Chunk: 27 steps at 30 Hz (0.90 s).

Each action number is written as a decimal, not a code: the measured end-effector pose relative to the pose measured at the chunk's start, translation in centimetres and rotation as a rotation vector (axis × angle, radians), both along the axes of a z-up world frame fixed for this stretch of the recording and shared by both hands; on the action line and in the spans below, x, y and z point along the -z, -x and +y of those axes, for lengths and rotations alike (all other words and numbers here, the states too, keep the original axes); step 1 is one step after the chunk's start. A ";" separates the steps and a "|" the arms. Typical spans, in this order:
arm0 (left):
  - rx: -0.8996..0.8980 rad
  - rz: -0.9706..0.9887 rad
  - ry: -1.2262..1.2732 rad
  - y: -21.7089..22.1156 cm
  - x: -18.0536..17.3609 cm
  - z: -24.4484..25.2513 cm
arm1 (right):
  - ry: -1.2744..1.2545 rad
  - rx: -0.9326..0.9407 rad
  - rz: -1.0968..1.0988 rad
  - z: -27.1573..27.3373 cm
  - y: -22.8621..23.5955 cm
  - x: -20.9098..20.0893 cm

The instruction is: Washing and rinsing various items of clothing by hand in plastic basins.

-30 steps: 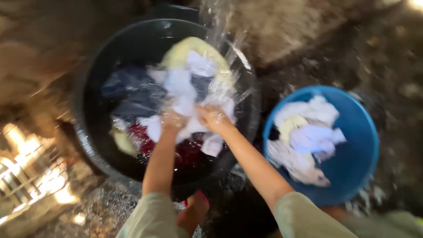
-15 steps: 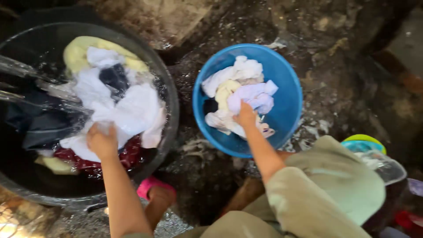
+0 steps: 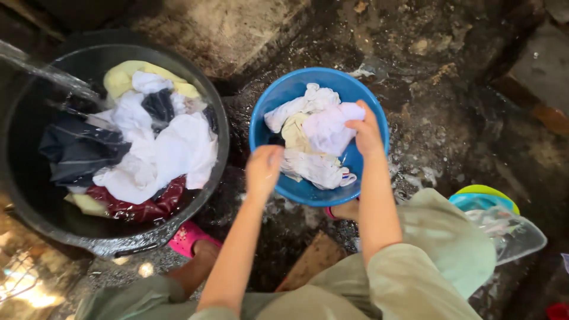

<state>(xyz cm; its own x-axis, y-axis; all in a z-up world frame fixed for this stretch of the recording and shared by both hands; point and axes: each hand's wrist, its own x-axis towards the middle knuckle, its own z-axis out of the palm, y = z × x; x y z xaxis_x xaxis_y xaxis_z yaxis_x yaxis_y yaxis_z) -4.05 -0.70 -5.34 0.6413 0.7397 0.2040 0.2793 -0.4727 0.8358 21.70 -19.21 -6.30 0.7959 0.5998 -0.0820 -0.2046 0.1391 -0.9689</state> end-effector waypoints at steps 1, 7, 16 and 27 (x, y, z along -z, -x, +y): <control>0.153 0.040 0.160 -1.8 0.5 -1.1 | -0.136 -0.078 0.008 0.2 0.4 -2.4; 0.248 -0.300 1.719 -9.6 -0.5 1.2 | -0.285 -0.468 -0.046 0.5 5.6 -9.7; 0.258 -0.023 0.175 -2.7 -11.3 2.7 | 0.386 -0.658 -0.299 4.4 9.1 -8.5; 0.057 -0.187 -0.143 5.0 -16.3 10.0 | 0.021 -0.231 -0.321 11.2 9.8 -9.9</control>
